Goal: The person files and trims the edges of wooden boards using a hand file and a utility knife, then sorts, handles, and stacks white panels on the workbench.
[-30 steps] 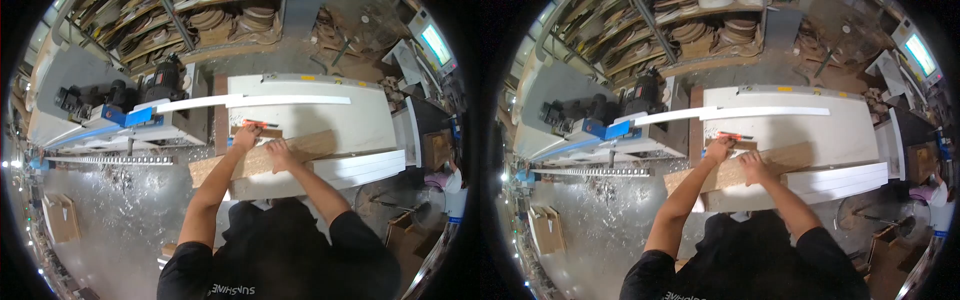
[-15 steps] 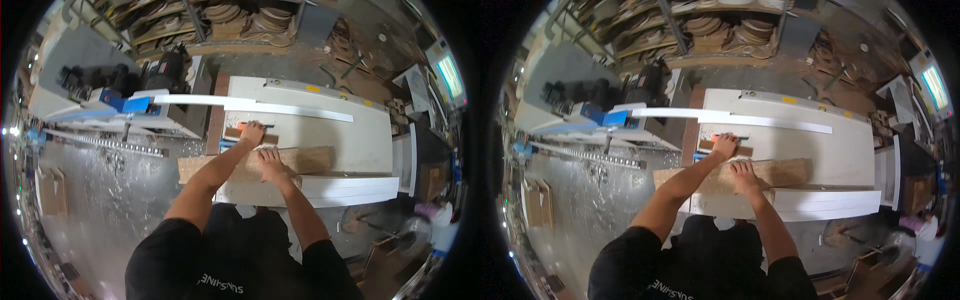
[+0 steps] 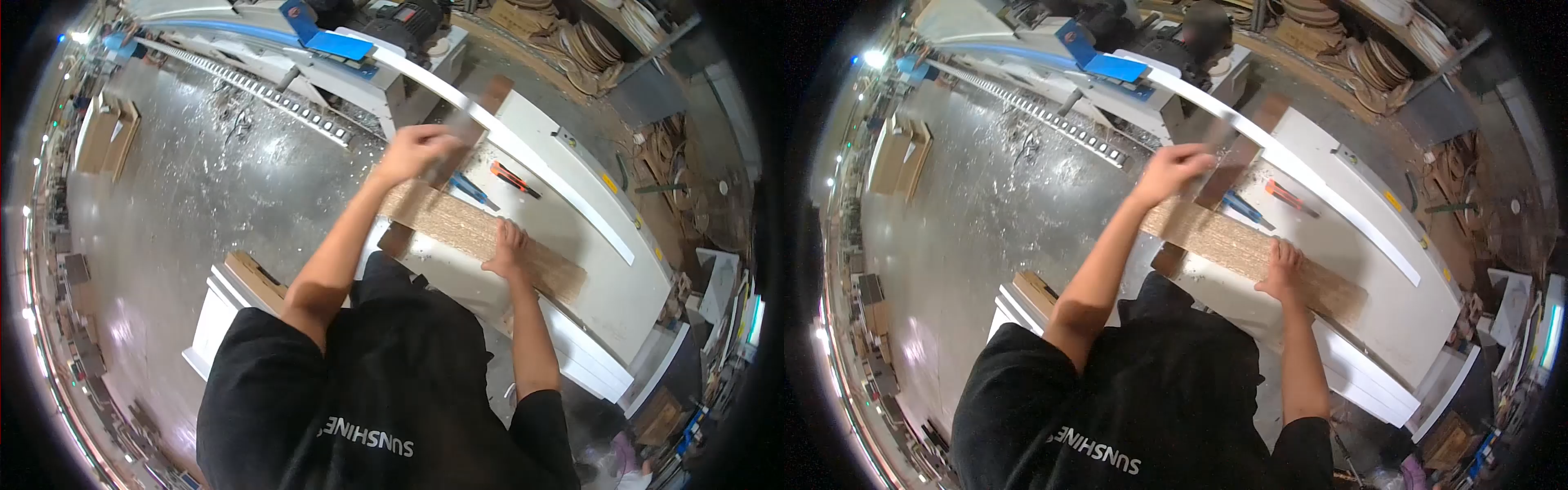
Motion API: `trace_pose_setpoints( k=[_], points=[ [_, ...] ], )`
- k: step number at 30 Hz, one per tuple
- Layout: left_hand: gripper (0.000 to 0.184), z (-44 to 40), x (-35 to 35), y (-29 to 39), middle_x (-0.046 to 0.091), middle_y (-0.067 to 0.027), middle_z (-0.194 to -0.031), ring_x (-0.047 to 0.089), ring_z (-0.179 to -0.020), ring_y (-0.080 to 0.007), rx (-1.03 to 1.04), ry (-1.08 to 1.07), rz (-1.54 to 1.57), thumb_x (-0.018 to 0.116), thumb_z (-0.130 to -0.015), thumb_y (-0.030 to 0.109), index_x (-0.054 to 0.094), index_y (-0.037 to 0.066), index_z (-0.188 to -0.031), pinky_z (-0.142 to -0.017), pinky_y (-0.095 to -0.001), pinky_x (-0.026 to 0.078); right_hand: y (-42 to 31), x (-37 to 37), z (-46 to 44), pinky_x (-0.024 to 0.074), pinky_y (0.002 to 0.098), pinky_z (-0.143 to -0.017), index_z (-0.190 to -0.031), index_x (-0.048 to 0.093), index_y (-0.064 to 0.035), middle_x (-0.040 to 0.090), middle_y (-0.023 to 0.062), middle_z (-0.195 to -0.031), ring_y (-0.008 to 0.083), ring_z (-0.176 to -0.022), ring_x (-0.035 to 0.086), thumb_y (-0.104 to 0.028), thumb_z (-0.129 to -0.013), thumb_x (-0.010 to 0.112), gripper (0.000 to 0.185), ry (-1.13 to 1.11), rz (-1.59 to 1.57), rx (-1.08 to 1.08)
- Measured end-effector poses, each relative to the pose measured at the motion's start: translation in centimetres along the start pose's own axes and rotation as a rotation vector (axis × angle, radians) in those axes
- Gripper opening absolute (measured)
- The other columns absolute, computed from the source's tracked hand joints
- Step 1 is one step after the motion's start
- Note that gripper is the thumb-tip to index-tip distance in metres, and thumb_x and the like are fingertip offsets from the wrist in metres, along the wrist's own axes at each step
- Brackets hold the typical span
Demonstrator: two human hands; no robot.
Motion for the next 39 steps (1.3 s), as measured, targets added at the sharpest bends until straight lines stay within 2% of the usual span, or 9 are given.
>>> trace_pose_setpoints(
  k=[3, 7, 10, 11, 17, 20, 25, 32, 39],
  points=[
    [0.058, 5.4, -8.5, -10.3, 0.076, -0.0085, -0.111, 0.071, -0.085, -0.0200, -0.429, 0.350, 0.770, 0.061, -0.113, 0.051, 0.062, 0.004, -0.147, -0.077, -0.0388, 0.063, -0.8, -0.7, 0.3, 0.0151, 0.0613, -0.135, -0.167, 0.026, -0.0073, 0.035, 0.0198, -0.167, 0.0417, -0.159, 0.029, -0.036, -0.055, 0.102, 0.139, -0.008, 0.006, 0.019],
    [0.059, 13.7, -13.6, -20.6, 0.073, -0.0126, -0.094, 0.071, -0.080, -0.0238, -0.700, 0.391, 0.543, 0.043, -0.116, 0.056, 0.064, 0.001, -0.129, -0.068, -0.0426, 0.060, -1.5, -1.8, 0.5, 0.0138, 0.0606, -0.136, -0.170, 0.023, -0.0083, 0.032, 0.0191, -0.169, 0.0416, -0.160, 0.027, -0.035, -0.058, 0.101, 0.139, -0.048, 0.019, 0.033],
    [0.061, 15.4, -12.4, -25.6, 0.075, -0.0136, -0.096, 0.070, -0.086, -0.0240, -0.617, 0.353, 0.317, 0.042, -0.116, 0.057, 0.067, 0.001, -0.127, -0.079, -0.0400, 0.059, -1.5, -1.5, 0.4, 0.0134, 0.0605, -0.136, -0.173, 0.016, -0.0084, 0.029, 0.0192, -0.171, 0.0422, -0.161, 0.025, -0.036, -0.059, 0.101, 0.145, -0.062, 0.067, 0.053],
    [0.062, 15.1, -12.8, -30.5, 0.077, -0.0137, -0.103, 0.069, -0.097, -0.0241, -0.471, 0.280, 0.075, 0.043, -0.116, 0.057, 0.068, 0.001, -0.128, -0.093, -0.0391, 0.055, -1.3, -1.3, 0.4, 0.0131, 0.0612, -0.136, -0.173, 0.015, -0.0089, 0.027, 0.0192, -0.172, 0.0424, -0.162, 0.024, -0.037, -0.059, 0.101, 0.146, -0.060, 0.071, 0.043],
    [0.063, 7.8, -9.2, -30.9, 0.073, -0.0162, -0.109, 0.065, -0.104, -0.0266, -0.208, 0.405, -0.088, 0.044, -0.117, 0.054, 0.067, -0.002, -0.134, -0.099, -0.0400, 0.050, -1.3, -1.2, 0.4, 0.0105, 0.0665, -0.135, -0.176, 0.012, -0.0120, 0.021, 0.0196, -0.177, 0.0437, -0.166, 0.016, -0.042, -0.059, 0.103, 0.151, -0.044, 0.052, 0.012],
    [0.063, 5.3, -9.3, -30.2, 0.068, -0.0168, -0.105, 0.063, -0.102, -0.0288, -0.380, 0.015, -0.051, 0.045, -0.118, 0.052, 0.065, -0.001, -0.143, -0.099, -0.0430, 0.050, -0.9, -0.2, 0.2, 0.0091, 0.0694, -0.134, -0.176, 0.011, -0.0128, 0.020, 0.0199, -0.177, 0.0442, -0.166, 0.015, -0.044, -0.058, 0.103, 0.153, -0.002, 0.059, 0.007],
    [0.061, 5.7, -7.9, -29.1, 0.062, -0.0145, -0.109, 0.059, -0.105, -0.0281, -0.202, 0.165, -0.048, 0.045, -0.118, 0.050, 0.060, 0.002, -0.153, -0.102, -0.0439, 0.047, -0.5, 1.0, 0.6, 0.0111, 0.0694, -0.134, -0.177, 0.010, -0.0112, 0.016, 0.0157, -0.180, 0.0416, -0.167, 0.014, -0.050, -0.060, 0.102, 0.154, 0.039, 0.111, 0.033],
    [0.067, 5.8, -7.8, -27.9, 0.050, -0.0152, -0.168, 0.043, -0.156, -0.0267, -0.279, 0.067, 0.150, 0.039, -0.120, 0.049, 0.042, 0.004, -0.170, -0.130, -0.0369, 0.029, -0.6, 0.7, 0.6, 0.0089, 0.0704, -0.133, -0.177, 0.011, -0.0117, 0.014, 0.0164, -0.181, 0.0436, -0.167, 0.012, -0.053, -0.059, 0.102, 0.154, 0.051, 0.109, 0.012],
    [0.070, 5.0, -7.6, -29.0, 0.034, -0.0142, -0.180, 0.028, -0.166, -0.0267, -0.250, -0.003, 0.177, 0.034, -0.121, 0.050, 0.029, 0.006, -0.175, -0.135, -0.0363, 0.020, -0.3, 1.5, 0.6, 0.0048, 0.0718, -0.133, -0.178, 0.009, -0.0110, 0.008, 0.0188, -0.183, 0.0439, -0.169, 0.008, -0.066, -0.065, 0.096, 0.153, 0.114, 0.082, -0.041]
  ],
)
Point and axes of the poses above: each hand's wrist, its own z-axis away from the middle knuckle, its own x-axis out of the palm, y = z × x, the point moved 1 cm from there along -z, towards the middle knuckle
